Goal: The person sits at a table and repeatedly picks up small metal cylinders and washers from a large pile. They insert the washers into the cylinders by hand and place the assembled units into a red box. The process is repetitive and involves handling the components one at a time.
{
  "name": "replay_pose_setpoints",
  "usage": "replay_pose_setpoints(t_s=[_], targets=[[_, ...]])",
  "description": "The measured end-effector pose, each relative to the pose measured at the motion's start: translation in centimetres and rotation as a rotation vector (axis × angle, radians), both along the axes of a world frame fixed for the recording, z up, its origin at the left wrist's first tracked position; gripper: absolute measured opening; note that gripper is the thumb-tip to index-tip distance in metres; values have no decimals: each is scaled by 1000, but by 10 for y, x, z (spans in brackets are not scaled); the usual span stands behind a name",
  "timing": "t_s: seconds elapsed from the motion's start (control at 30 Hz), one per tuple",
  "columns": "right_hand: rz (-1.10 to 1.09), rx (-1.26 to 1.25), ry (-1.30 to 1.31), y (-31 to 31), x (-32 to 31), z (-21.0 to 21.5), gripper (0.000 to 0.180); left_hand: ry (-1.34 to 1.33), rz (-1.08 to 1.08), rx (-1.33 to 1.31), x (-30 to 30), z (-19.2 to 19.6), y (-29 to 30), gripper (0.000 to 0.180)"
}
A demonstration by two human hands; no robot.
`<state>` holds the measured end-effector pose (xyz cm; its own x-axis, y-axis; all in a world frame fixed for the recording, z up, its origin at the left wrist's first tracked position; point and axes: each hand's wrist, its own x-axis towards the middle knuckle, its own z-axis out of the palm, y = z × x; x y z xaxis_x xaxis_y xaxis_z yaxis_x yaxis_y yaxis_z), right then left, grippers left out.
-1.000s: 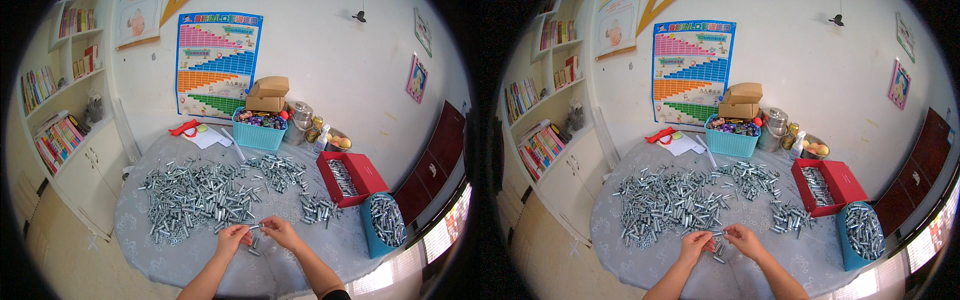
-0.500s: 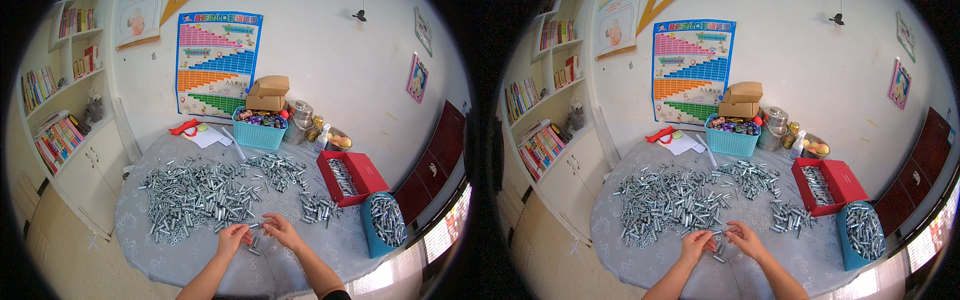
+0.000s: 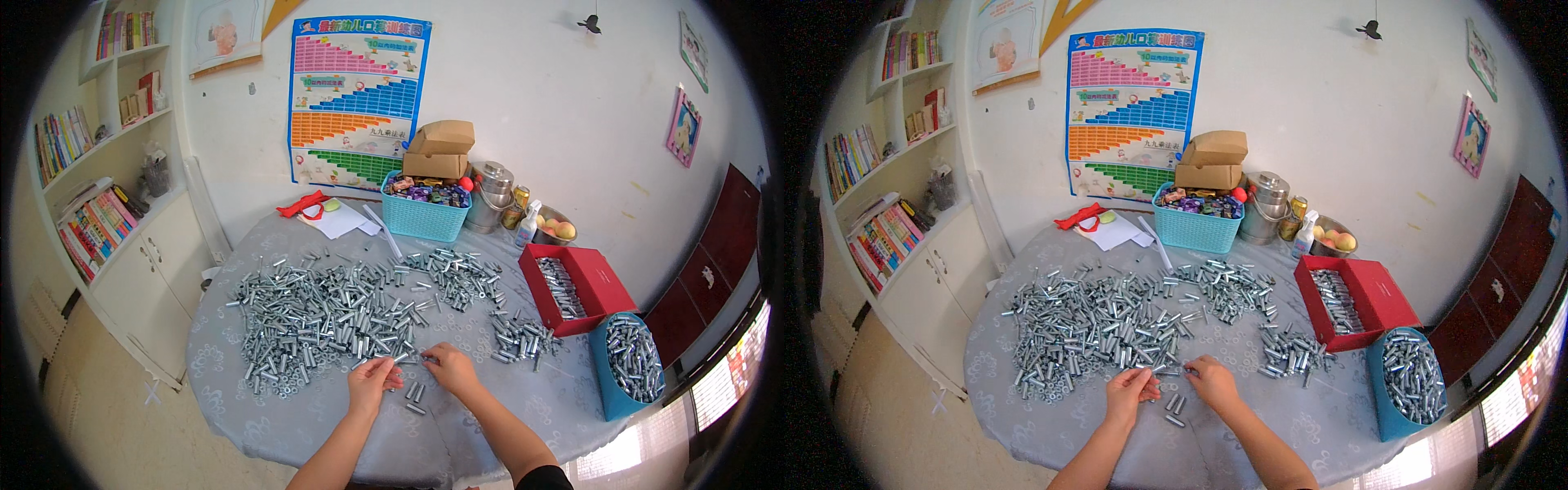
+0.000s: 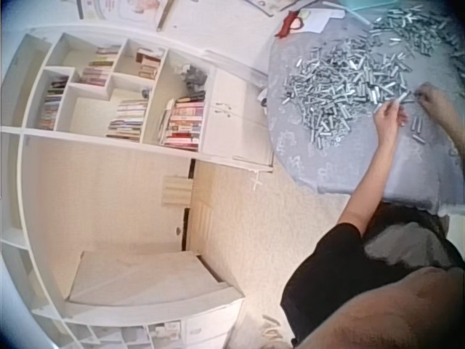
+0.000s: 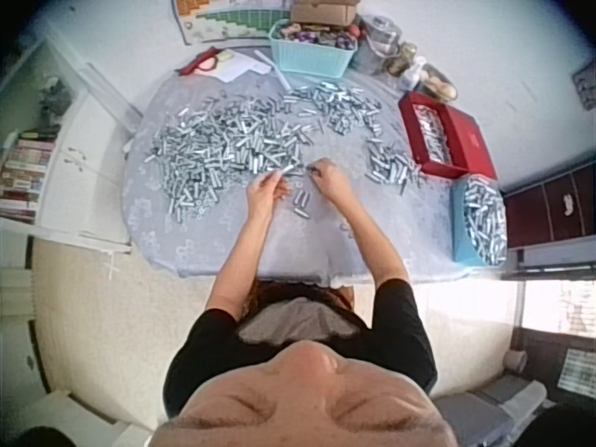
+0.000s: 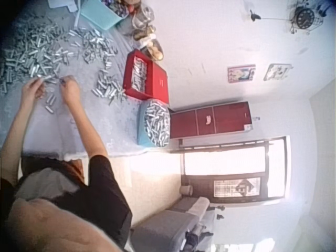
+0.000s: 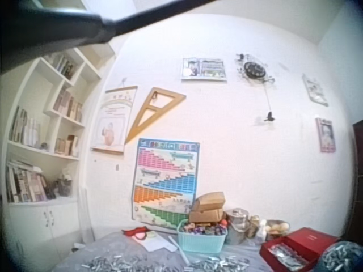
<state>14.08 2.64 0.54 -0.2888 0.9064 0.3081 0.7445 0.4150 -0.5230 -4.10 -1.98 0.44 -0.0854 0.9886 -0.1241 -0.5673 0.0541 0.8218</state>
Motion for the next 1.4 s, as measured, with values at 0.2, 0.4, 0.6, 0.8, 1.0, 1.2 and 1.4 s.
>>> replay_pose_setpoints(t_s=[0.2, 0.4, 0.6, 0.8, 1.0, 1.2, 1.4], targets=[[-92, -366, 382, -3, -1, 16, 20, -1, -32, -9, -1, -2, -1, 16], [151, -455, 801, -11, 1, 18, 22, -20, -85, -16, 1, 2, -3, 16], [173, -265, 588, -16, -1, 29, 16, -8, -155, -29, -1, -1, -3, 15], [73, -328, 387, -19, 3, 31, 28, 124, -213, 56, 4, 2, -7, 16], [-183, -607, 267, -20, 2, 35, 48, 112, -283, 121, 9, 3, -9, 17], [117, -428, 765, -28, 2, 37, 30, 18, -195, 32, 4, -1, -5, 17], [173, -620, 568, -26, 17, 24, 26, -24, -115, 24, 4, 2, -5, 16]])
